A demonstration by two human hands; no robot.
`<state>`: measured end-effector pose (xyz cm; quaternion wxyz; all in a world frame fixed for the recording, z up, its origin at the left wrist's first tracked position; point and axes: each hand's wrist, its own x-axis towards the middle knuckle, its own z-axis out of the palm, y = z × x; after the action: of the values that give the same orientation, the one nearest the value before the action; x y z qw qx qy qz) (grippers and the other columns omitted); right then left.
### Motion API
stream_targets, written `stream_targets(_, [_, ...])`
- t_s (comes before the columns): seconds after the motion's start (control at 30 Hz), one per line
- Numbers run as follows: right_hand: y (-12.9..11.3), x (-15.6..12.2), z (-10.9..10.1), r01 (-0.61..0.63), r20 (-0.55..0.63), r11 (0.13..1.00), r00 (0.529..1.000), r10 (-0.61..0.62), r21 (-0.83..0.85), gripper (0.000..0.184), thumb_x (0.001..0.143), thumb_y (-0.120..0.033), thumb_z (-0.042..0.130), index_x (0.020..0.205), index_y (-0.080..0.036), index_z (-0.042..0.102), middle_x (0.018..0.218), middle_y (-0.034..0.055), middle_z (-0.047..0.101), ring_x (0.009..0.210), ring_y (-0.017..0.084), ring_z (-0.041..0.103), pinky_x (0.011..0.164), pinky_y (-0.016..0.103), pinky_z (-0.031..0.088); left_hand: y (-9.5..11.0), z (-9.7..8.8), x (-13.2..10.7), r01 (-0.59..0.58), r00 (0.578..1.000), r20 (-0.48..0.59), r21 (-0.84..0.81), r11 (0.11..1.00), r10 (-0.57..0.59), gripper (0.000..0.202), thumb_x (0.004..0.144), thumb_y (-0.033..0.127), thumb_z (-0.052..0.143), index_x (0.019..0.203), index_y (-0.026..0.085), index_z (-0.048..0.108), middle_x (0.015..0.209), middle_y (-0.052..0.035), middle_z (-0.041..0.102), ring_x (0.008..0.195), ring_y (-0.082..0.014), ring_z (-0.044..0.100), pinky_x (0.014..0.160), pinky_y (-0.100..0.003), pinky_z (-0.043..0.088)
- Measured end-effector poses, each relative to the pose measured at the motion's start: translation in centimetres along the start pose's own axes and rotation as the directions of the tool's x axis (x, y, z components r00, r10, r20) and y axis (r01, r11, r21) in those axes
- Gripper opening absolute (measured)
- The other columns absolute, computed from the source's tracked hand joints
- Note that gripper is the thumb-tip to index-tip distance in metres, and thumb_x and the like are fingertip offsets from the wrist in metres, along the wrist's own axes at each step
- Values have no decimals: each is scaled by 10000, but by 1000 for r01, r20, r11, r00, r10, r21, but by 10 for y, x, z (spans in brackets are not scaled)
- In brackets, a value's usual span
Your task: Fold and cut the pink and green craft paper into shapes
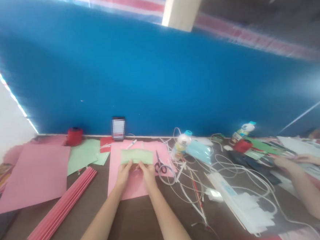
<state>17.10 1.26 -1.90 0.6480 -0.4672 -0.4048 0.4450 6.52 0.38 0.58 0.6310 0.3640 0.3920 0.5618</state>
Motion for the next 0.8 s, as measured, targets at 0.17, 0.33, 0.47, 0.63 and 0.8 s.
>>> stream_targets(0.17, [1,8,-6,-5,-52,998,999,8,59,374,678,-459,629,503,-129,625,513,58,635,495,159,576,561,279,459,-11,3,14,49,998,52,-151,987,-42,388,656,455,660,707,70,663,774,-158,697,849,-281,647,850,-381,458])
stream_targets(0.33, [2,10,-4,-24,-76,995,997,32,95,385,673,-478,627,504,-132,604,483,50,621,462,152,565,524,269,448,-20,1,22,29,1000,5,-349,937,-29,334,699,415,643,814,102,614,800,-110,688,850,-246,649,850,-391,472])
stream_targets(0.47, [-1,8,-3,-38,-116,998,992,43,48,402,689,-502,598,536,-131,604,480,56,622,451,154,567,496,264,446,-19,-1,22,12,998,-49,-416,909,-36,232,713,348,650,771,140,566,717,-42,654,784,-206,654,825,-379,495])
stream_targets(0.63, [-8,6,-6,-32,-235,999,972,29,-6,364,679,-475,615,553,-134,598,477,45,623,422,147,557,467,255,430,-19,-1,21,-3,997,-77,-404,915,-30,255,676,353,685,696,153,527,709,-18,629,744,-177,646,817,-348,508])
stream_targets(0.8, [-9,6,-9,-17,-254,1000,967,21,21,367,705,-482,583,561,-144,582,491,41,626,441,152,568,470,253,432,-24,-2,22,-19,997,-73,-375,927,-8,282,661,365,693,666,160,498,673,10,596,761,-175,646,845,-351,501])
